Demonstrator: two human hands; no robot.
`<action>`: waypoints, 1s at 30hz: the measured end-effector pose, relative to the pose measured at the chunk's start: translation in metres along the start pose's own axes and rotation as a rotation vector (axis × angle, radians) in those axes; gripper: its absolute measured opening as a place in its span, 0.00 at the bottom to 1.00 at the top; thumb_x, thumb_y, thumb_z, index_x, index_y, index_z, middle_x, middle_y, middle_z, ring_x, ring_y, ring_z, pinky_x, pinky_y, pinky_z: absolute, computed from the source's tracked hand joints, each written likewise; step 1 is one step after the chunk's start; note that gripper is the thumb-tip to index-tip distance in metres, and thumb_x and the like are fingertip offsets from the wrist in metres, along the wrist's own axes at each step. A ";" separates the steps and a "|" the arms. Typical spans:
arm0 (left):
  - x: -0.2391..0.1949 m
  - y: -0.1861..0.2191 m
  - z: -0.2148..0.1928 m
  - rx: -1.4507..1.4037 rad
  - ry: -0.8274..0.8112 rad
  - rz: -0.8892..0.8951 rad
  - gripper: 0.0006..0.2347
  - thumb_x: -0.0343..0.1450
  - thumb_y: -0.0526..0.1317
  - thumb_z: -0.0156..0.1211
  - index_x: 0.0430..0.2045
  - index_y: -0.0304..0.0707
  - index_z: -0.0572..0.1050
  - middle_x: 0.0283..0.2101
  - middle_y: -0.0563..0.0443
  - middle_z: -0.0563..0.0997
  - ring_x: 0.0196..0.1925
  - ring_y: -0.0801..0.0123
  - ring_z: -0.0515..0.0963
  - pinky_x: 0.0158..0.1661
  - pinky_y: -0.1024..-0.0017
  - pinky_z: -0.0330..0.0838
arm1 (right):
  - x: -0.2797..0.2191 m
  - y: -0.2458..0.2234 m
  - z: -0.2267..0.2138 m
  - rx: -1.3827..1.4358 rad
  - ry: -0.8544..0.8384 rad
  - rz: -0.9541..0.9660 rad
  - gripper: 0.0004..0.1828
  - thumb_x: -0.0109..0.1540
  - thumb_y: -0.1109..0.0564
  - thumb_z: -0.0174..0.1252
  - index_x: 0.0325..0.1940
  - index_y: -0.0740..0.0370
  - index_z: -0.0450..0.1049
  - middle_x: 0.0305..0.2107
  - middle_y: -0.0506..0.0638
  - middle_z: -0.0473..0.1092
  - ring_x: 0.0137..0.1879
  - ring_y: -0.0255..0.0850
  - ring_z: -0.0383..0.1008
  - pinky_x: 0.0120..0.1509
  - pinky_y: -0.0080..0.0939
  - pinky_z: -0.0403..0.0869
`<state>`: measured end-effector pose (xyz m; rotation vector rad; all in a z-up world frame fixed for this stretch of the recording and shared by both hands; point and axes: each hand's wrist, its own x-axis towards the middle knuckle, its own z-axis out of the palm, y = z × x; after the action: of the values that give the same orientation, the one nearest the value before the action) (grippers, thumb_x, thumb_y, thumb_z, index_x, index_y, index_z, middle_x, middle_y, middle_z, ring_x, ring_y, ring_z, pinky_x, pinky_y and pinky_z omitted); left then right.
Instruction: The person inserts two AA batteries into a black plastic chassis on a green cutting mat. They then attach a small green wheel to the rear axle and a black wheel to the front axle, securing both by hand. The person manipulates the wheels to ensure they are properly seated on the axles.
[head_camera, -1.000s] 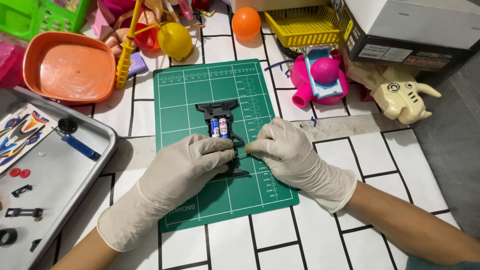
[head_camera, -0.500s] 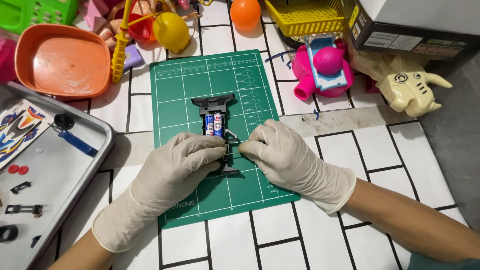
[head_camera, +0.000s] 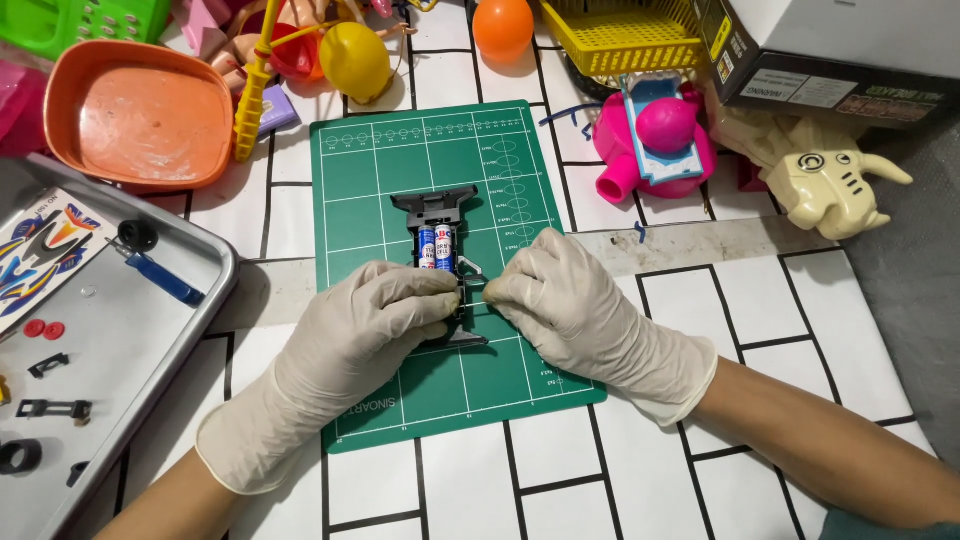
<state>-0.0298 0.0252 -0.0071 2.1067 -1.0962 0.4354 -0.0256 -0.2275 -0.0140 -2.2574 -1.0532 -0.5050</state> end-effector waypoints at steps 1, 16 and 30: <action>-0.001 0.000 0.000 -0.001 0.001 0.000 0.14 0.66 0.29 0.67 0.44 0.42 0.81 0.45 0.53 0.86 0.43 0.56 0.84 0.41 0.64 0.81 | 0.000 0.000 0.000 -0.001 -0.001 0.000 0.04 0.63 0.62 0.62 0.40 0.54 0.78 0.30 0.46 0.69 0.38 0.46 0.69 0.43 0.44 0.72; -0.008 0.000 -0.001 -0.053 -0.065 -0.164 0.13 0.69 0.31 0.64 0.45 0.49 0.82 0.49 0.54 0.85 0.47 0.62 0.83 0.47 0.70 0.78 | 0.001 0.007 0.003 0.055 -0.269 -0.008 0.09 0.66 0.64 0.47 0.46 0.54 0.70 0.30 0.46 0.65 0.41 0.48 0.69 0.46 0.46 0.69; -0.016 -0.011 0.004 -0.057 -0.048 -0.148 0.14 0.71 0.28 0.59 0.45 0.48 0.82 0.47 0.54 0.85 0.45 0.64 0.81 0.47 0.72 0.76 | 0.002 0.008 0.012 -0.005 -0.308 -0.016 0.10 0.64 0.67 0.48 0.45 0.55 0.67 0.29 0.48 0.63 0.40 0.49 0.68 0.45 0.47 0.70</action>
<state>-0.0310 0.0356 -0.0241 2.1402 -0.9600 0.2806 -0.0166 -0.2227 -0.0250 -2.3830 -1.2203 -0.1671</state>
